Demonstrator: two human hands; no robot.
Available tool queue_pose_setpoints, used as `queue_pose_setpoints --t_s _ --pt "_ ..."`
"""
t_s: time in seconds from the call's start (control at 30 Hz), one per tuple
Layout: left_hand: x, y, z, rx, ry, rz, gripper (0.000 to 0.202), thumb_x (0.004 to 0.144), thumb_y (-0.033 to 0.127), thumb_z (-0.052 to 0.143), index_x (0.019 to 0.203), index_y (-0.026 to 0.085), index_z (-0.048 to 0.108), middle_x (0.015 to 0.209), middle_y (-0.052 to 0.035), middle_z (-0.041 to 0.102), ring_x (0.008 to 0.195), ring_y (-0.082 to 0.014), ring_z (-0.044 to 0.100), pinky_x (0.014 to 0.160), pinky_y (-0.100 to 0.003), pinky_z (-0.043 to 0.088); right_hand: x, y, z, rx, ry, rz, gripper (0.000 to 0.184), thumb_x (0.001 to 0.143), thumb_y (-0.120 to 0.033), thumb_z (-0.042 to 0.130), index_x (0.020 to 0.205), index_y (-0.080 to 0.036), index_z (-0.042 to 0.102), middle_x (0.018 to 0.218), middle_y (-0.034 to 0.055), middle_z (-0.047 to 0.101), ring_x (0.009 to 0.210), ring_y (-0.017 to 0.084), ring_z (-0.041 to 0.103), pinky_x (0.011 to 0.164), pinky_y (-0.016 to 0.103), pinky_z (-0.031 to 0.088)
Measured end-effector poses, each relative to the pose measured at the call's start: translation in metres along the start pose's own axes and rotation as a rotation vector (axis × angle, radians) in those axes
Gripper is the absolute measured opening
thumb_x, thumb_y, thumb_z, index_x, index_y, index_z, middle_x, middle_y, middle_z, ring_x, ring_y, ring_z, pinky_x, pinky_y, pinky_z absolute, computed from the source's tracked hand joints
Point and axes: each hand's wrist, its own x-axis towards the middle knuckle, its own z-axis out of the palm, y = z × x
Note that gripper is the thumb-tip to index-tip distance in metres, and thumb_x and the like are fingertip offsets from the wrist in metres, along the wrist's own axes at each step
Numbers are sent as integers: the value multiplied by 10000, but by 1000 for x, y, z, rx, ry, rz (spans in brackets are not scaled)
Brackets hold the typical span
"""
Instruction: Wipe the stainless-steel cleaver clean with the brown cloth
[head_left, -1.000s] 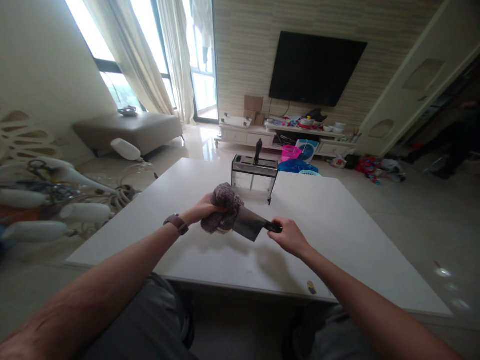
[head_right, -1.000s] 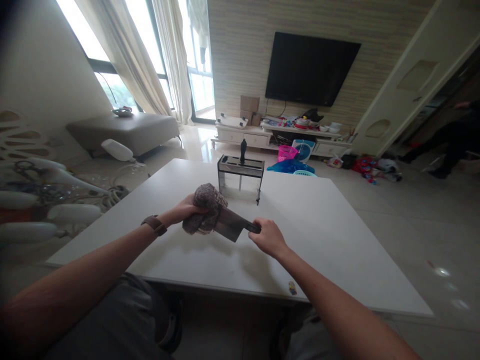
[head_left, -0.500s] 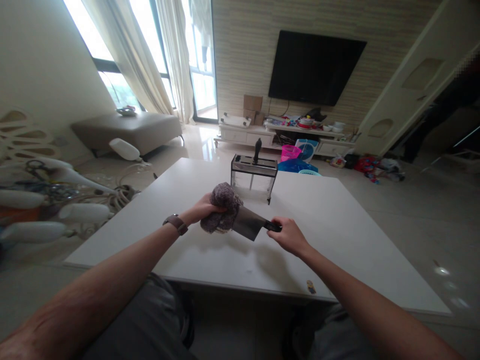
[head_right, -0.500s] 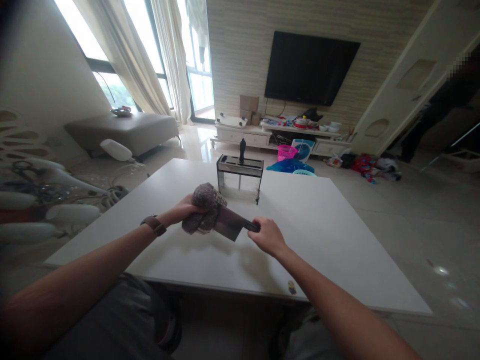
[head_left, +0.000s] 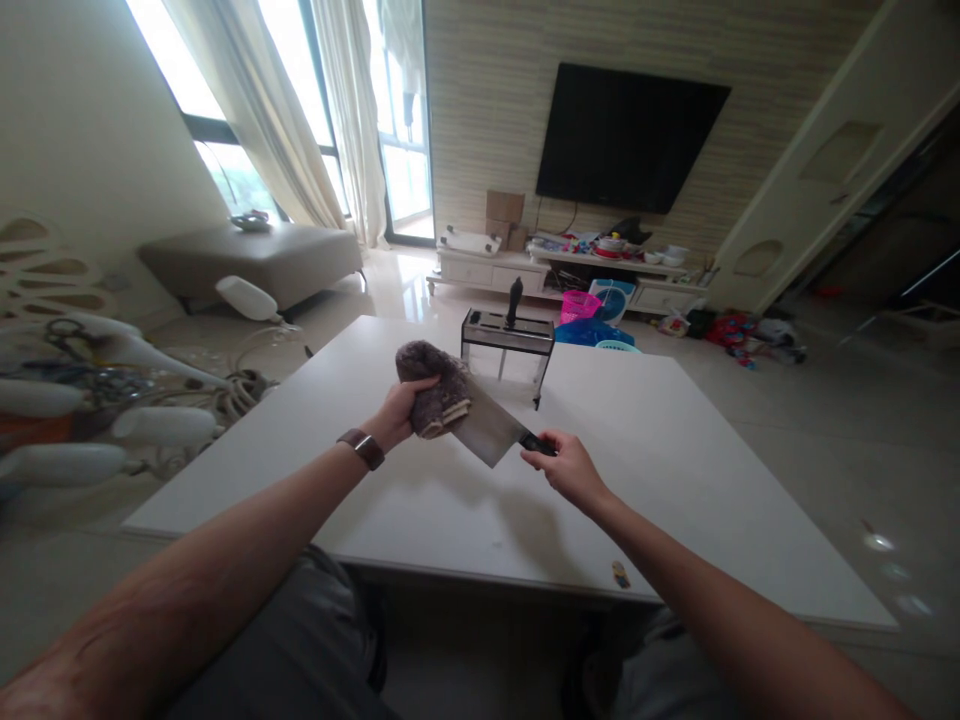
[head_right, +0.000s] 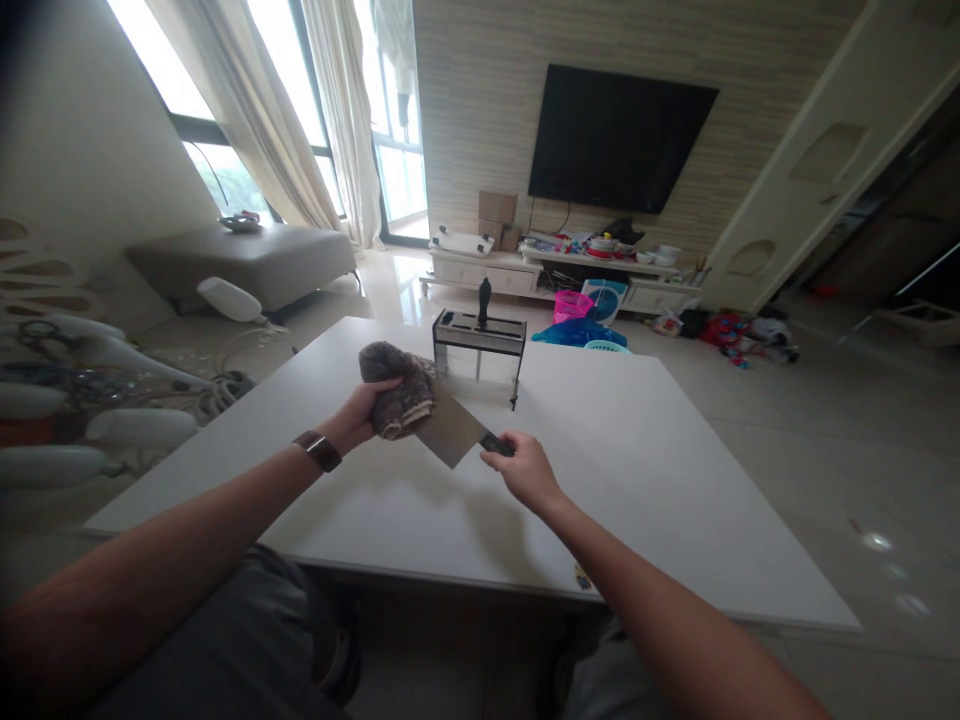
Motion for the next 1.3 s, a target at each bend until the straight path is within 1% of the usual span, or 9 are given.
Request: queue_pose_setpoints --t_s 0.1,0.27,0.47,0.57,0.67,0.83,1.07,1.17,1.3 --pt "0 -2 6 -76 -5 -15 375 714 188 780 1073 116 699 1113 -154 740 969 -288 727 913 -452 595 -2 -3 7 28 24 7 264 755 -437 682 774 -185 605 626 -13 584 471 106 448 465 245 337" --pt "-4 -8 17 -96 -18 -30 384 740 198 770 1104 114 679 1101 -158 742 938 -285 735 895 -459 602 -5 -12 16 149 64 44 292 781 -468 660 781 -201 543 633 -34 541 430 91 431 404 233 342" --pt "-19 -33 32 -68 -30 -85 374 708 140 787 1064 92 682 1062 -170 749 909 -284 744 880 -439 609 0 -19 27 305 57 84 310 782 -467 656 805 -217 474 615 -71 504 379 80 442 349 216 354" --pt "-23 -45 36 -57 -40 -109 352 712 117 776 1050 83 686 1036 -172 754 881 -282 747 863 -438 614 -1 -20 31 316 19 73 286 801 -448 635 809 -218 464 626 -75 513 377 78 469 350 209 368" --pt "-23 -51 37 -52 -39 -131 345 708 113 777 1039 81 687 1031 -180 753 875 -278 748 861 -426 614 -4 -20 31 298 -57 67 250 824 -422 613 819 -217 469 642 -73 531 384 82 509 354 203 374" --pt "-23 -47 39 -38 10 -91 352 671 96 790 1009 73 696 1001 -176 757 856 -290 746 835 -450 621 -6 -23 29 301 -153 62 258 822 -427 623 865 -211 490 695 -55 565 421 118 597 361 216 419" --pt "-17 -30 38 132 61 73 437 577 119 862 983 84 702 979 -155 764 850 -293 744 832 -450 617 -2 -26 26 286 -121 32 198 829 -379 596 873 -206 510 721 -42 583 436 124 613 368 225 443" --pt "-14 -24 33 158 82 103 444 572 118 860 985 87 702 951 -145 768 826 -288 745 821 -447 619 -2 -28 22 236 -113 3 169 835 -356 587 861 -204 518 712 -40 586 433 118 605 373 221 434" --pt "-14 -19 29 120 79 103 416 598 95 836 991 78 698 997 -158 762 847 -288 745 827 -445 621 -4 -30 19 198 -103 -16 150 840 -338 585 848 -201 525 707 -38 590 423 108 590 384 218 422"
